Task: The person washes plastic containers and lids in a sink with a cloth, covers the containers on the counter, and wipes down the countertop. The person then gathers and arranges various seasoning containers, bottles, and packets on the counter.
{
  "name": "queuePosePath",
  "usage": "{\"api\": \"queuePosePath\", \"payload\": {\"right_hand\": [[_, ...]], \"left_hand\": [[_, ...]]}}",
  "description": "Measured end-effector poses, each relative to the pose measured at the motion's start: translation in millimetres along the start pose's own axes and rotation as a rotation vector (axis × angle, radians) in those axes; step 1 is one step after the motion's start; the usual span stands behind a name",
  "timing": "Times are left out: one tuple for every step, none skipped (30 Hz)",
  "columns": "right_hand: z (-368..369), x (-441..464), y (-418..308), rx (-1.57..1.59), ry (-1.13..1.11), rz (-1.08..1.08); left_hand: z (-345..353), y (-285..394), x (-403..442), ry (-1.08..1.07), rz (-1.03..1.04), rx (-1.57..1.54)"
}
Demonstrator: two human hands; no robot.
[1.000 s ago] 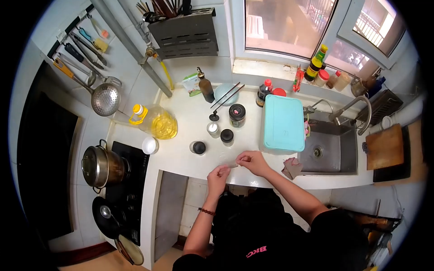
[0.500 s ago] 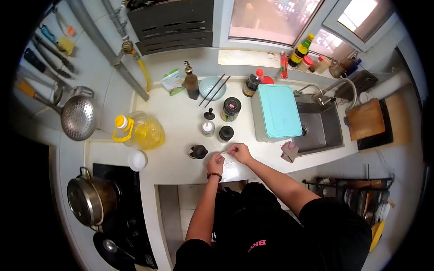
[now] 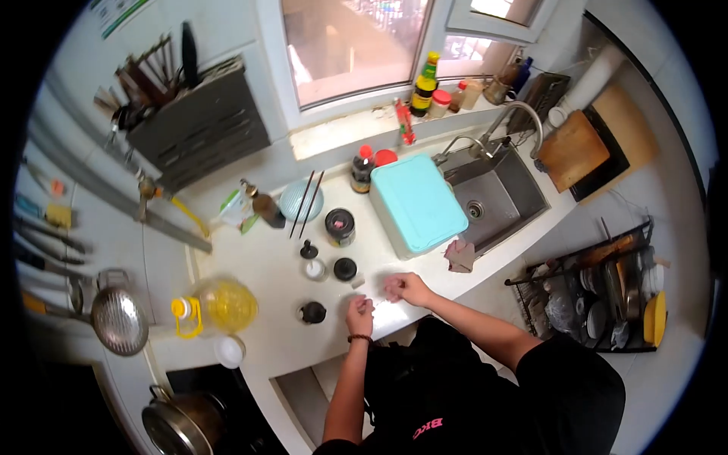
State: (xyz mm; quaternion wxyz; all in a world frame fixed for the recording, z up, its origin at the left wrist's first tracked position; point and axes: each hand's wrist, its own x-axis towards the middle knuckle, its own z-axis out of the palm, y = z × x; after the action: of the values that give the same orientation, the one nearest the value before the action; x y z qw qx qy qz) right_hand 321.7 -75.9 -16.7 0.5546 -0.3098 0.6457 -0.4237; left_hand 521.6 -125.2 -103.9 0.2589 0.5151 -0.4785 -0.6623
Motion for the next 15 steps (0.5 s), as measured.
{"api": "queuePosePath", "payload": {"right_hand": [[-17, -1, -7, 0.018, 0.035, -0.029], [-19, -14, -10, 0.084, 0.01, -0.007], [-24, -21, -21, 0.156, 0.002, 0.001], [-41, -19, -35, 0.175, 0.016, -0.029], [-45, -27, -47, 0.181, -0.002, -0.058], [-54, -30, -63, 0.192, -0.011, -0.102], [-84, -24, -84, 0.208, -0.031, -0.195], [-88, -29, -93, 0.211, -0.035, -0.192], [-103, -27, -105, 0.198, -0.02, -0.238], [-121, -24, -118, 0.188, -0.011, -0.285], [-142, -21, -132, 0.174, -0.001, -0.332], [-162, -20, -143, 0.18, -0.013, -0.344], [-185, -18, -155, 0.215, 0.002, -0.359], [-207, -17, -165, 0.253, 0.015, -0.369], [-230, -18, -172, 0.222, 0.023, -0.411]], "left_hand": [[18, 28, 3, -0.053, 0.018, -0.009], [23, 41, -13, -0.07, 0.005, -0.038], [32, 58, -15, -0.083, 0.016, -0.028], [51, 83, -6, -0.13, 0.085, -0.036], [57, 97, -14, -0.159, 0.124, -0.067], [65, 114, -12, -0.166, 0.133, -0.056], [90, 140, -1, -0.177, 0.203, -0.045], [94, 152, -6, -0.182, 0.243, -0.058], [105, 169, -1, -0.191, 0.262, -0.053], [121, 185, 9, -0.185, 0.281, -0.041], [137, 199, 18, -0.192, 0.306, -0.026], [153, 212, 26, -0.198, 0.326, -0.012], [173, 221, 42, -0.188, 0.333, 0.009], [192, 230, 59, -0.17, 0.343, 0.017], [211, 240, 78, -0.146, 0.335, 0.059]]}}
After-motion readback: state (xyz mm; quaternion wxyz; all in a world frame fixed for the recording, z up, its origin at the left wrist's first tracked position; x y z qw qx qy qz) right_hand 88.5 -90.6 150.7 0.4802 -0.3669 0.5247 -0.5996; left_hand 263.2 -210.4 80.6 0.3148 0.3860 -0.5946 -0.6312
